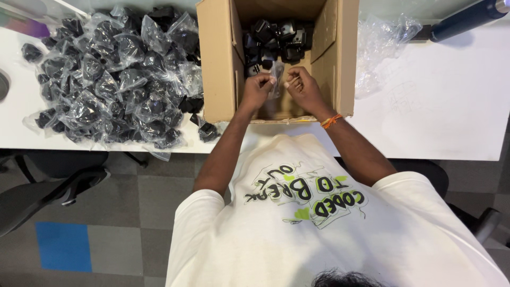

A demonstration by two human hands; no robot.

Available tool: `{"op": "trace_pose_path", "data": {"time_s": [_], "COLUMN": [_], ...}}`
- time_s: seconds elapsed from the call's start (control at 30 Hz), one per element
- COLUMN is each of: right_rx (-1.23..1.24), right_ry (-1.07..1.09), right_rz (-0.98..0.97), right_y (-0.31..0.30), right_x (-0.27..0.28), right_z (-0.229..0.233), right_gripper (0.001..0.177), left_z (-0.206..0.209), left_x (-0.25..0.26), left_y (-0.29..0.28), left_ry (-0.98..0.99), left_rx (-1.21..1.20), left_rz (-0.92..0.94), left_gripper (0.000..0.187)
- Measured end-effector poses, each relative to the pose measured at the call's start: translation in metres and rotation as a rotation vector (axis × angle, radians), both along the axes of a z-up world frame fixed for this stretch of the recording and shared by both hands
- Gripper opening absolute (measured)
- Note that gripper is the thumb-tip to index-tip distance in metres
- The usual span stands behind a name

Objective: The person takes electronic components out of a cardboard box and places them into individual plastic bags on a desk.

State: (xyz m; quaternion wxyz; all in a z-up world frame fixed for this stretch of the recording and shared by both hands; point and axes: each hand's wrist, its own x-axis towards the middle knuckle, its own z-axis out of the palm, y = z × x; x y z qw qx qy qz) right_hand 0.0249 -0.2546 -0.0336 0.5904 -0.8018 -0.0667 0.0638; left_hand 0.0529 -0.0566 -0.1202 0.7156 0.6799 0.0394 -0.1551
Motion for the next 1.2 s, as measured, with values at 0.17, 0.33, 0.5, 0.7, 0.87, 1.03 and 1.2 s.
{"op": "trace_pose_path", "data": {"time_s": [0.17, 0.33, 0.5, 0.7, 0.87, 1.03, 1.2], "right_rx": [-0.153, -0.174, -0.192, -0.220, -0.395, -0.606, -0.749], "right_ry": [-0.110, -0.148, -0.113, -0.109, -0.170, -0.169, -0.125], "right_rz": [0.172, 0.238, 0.221, 0.181, 0.191, 0.223, 0.199], "right_y": [0.007, 0.008, 0.004, 0.001, 0.002, 0.007, 0.010], "right_x": [-0.007, -0.006, -0.004, -0.002, -0.003, -0.003, -0.004], "right_z": [0.031, 0.035, 0.025, 0.011, 0.009, 0.016, 0.016], "right_gripper": [0.036, 0.030, 0.030, 0.025, 0.015, 0.022, 0.037], "left_z": [0.012, 0.023, 0.024, 0.022, 0.022, 0.018, 0.023], "left_x": [-0.003, -0.004, -0.004, -0.004, -0.004, -0.002, -0.005], "left_y": [0.004, 0.003, 0.002, 0.003, 0.002, 0.004, 0.001], "left_ry": [-0.373, -0.123, -0.118, -0.123, -0.154, -0.312, -0.574], "left_rx": [0.231, 0.180, 0.173, 0.228, 0.208, 0.341, 0.516], "left_rz": [-0.119, -0.163, -0.172, -0.193, -0.021, 0.122, 0.174], "left_gripper": [0.012, 0.012, 0.012, 0.013, 0.011, 0.009, 0.006]}}
